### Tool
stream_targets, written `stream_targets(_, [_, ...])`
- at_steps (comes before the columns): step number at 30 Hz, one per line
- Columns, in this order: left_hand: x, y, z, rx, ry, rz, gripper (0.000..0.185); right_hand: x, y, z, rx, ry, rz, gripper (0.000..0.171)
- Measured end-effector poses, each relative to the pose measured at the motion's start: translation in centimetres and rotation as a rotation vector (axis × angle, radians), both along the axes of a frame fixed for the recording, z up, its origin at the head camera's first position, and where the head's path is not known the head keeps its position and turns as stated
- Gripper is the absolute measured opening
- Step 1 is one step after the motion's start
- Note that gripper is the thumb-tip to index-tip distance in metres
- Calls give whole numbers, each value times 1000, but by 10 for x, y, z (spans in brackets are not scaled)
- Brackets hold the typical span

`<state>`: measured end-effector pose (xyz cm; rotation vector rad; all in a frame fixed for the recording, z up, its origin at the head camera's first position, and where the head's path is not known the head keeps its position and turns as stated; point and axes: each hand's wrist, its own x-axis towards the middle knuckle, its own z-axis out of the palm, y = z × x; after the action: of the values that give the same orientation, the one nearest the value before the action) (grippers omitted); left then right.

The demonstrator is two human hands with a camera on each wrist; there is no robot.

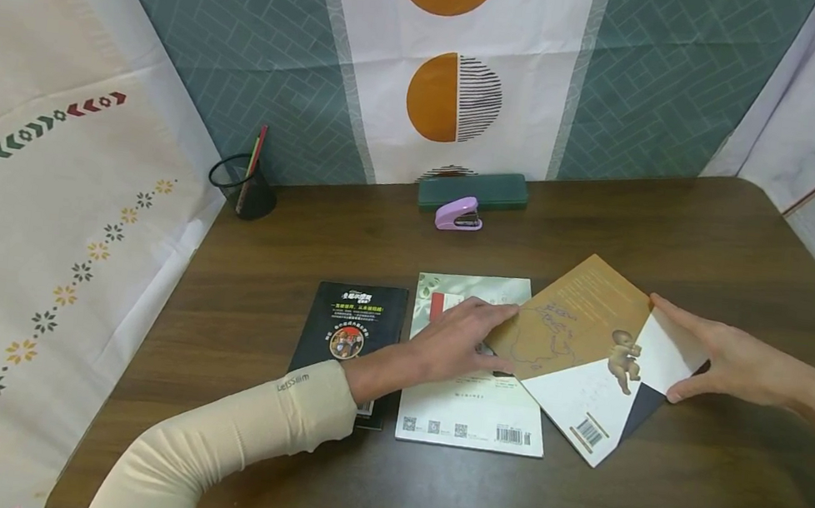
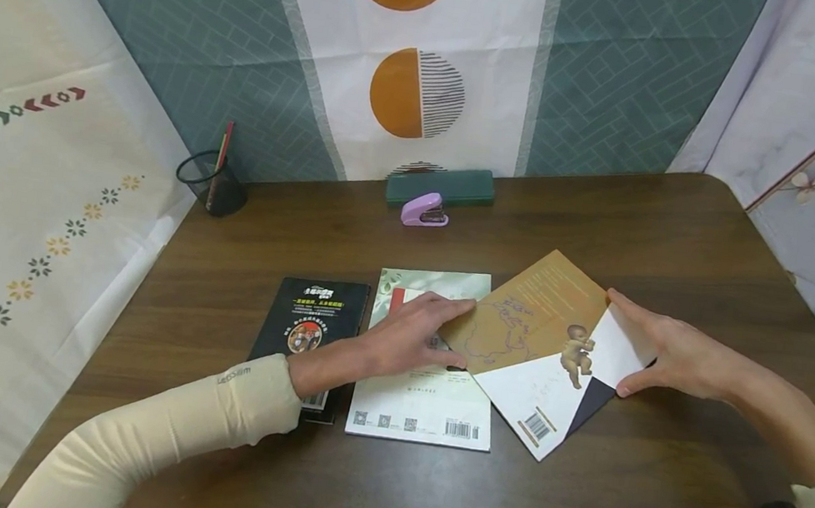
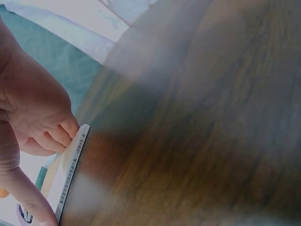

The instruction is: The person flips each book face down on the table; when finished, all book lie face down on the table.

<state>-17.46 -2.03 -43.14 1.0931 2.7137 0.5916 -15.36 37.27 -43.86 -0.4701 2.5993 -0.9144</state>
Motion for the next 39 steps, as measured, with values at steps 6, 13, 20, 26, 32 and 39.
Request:
stream_targets(6, [4,2,1,-21,35,23,87,-2,3,-1,38,72,0,135])
stream_targets(13, [12,2,2,-29,126,1,81,-6,5,3,82,96,-13,129])
stream_targets(20, [21,1,4,-67,181,-23,69,-11,11,2,82,172,-3,119])
stream_targets(26, [27,1,5,-96,236,-75,60,-17,15,3,111,195,14,116])
stream_targets(32, [35,3,8,-148,288,-121,59,-22,17,6,108,131,-22,115])
stream_targets(39, [36,7,13,-118,213,-41,76,-25,17,8,60,59,-31,116])
